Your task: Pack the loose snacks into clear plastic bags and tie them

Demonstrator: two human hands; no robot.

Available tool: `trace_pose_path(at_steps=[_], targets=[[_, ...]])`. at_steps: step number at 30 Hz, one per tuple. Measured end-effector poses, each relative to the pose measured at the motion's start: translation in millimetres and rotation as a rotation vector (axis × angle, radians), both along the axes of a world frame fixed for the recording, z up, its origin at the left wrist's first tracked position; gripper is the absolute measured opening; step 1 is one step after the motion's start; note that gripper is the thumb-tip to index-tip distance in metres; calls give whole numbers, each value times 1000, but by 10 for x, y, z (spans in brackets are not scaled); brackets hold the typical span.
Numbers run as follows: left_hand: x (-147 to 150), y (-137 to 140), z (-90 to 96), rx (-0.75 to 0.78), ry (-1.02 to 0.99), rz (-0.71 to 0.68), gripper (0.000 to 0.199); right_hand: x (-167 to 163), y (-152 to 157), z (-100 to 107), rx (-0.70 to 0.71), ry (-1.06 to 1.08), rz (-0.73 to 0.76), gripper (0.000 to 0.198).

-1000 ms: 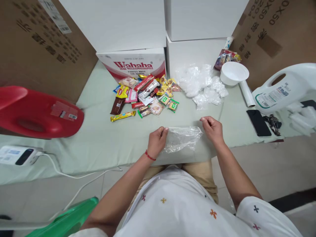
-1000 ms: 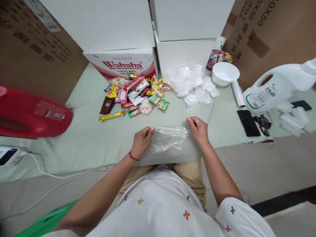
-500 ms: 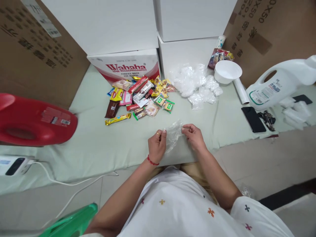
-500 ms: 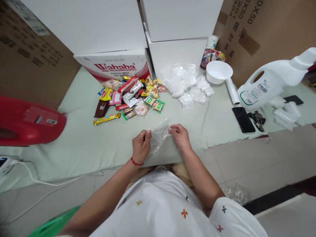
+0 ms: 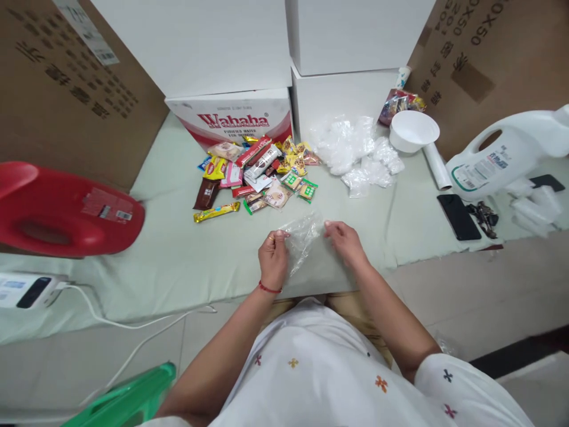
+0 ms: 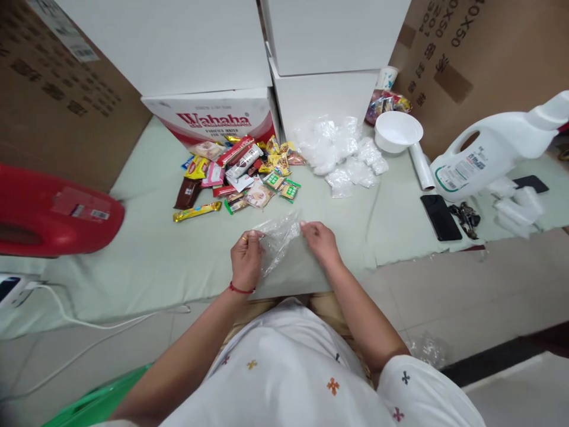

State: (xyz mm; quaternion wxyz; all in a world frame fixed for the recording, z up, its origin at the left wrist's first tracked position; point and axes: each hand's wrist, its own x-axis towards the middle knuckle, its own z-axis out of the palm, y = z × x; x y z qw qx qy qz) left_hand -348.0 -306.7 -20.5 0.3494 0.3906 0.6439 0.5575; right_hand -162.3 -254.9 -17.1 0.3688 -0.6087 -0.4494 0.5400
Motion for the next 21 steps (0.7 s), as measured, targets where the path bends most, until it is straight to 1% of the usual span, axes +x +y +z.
trace_pose_path(at_steps=[2, 4, 6, 9, 12, 15, 17, 19, 21], targets=[[17, -20, 13, 3, 8, -13, 51, -110, 162, -12, -45, 26, -29, 52], [-4, -28, 10, 2, -3, -9, 51, -204, 260, -2, -45, 106, -60, 51], [-54, -22, -4, -11, -59, 30, 52, -258, 263, 26, 17, 192, -69, 45], [-148, 18, -30, -64, -195, 136, 51, -240, 112, 74, 154, 231, -76, 39], [-214, 92, -61, -118, -291, 205, 49, -141, -138, 114, 278, 111, -92, 38], [-227, 174, -93, -145, -353, 238, 46, -16, -400, 124, 427, -112, -71, 28], [-221, 212, -97, -150, -384, 252, 45, 84, -539, 95, 493, -223, -50, 25], [-217, 220, -78, -134, -398, 247, 45, 208, -618, 37, 465, -263, -44, 26], [-214, 198, -42, -112, -383, 228, 46, 351, -620, -24, 373, -273, -5, 32]])
